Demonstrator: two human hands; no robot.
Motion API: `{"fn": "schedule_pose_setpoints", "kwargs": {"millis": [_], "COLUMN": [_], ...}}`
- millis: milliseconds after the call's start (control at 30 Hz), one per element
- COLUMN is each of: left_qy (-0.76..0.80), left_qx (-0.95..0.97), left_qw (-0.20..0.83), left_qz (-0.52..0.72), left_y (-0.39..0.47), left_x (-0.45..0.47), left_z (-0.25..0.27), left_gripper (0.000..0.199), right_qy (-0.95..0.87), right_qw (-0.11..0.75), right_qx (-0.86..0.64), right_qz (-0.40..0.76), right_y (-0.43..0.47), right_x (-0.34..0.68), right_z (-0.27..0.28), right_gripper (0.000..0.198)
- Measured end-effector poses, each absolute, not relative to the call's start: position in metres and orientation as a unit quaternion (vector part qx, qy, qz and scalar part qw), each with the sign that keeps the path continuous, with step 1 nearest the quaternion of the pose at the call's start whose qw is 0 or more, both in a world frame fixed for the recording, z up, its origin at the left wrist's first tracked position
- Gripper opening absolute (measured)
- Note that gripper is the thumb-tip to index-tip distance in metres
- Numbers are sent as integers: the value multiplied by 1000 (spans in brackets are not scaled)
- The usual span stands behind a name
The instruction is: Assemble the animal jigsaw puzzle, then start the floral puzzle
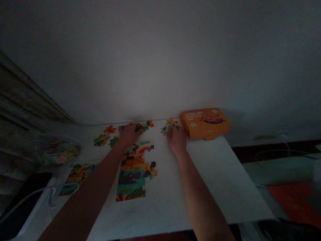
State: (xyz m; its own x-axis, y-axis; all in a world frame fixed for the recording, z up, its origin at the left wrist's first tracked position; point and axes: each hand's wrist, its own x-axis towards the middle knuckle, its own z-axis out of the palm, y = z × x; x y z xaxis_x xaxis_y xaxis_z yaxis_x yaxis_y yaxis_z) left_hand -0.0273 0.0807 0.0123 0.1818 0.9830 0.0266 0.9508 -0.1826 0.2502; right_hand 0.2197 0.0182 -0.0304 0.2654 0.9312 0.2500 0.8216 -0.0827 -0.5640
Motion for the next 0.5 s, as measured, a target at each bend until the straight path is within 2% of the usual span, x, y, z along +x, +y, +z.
{"fn": "schedule_pose_setpoints", "kwargs": {"millis": [200, 500], "left_qy": [653, 667], "left_qx": [742, 729], "left_qw": [104, 66], "left_qz": [105, 138], "left_y": [79, 55], "left_x": [-45, -53], "left_z": [18, 10], "left_gripper": [42, 38], "right_qy": [-599, -607], "right_qw": [313, 306], "right_qx": [-733, -729], "right_qz": [81, 82], "right_y": [17, 18], "right_x": [220, 220], "right_z": [-31, -31], "right_gripper": [35, 34]}}
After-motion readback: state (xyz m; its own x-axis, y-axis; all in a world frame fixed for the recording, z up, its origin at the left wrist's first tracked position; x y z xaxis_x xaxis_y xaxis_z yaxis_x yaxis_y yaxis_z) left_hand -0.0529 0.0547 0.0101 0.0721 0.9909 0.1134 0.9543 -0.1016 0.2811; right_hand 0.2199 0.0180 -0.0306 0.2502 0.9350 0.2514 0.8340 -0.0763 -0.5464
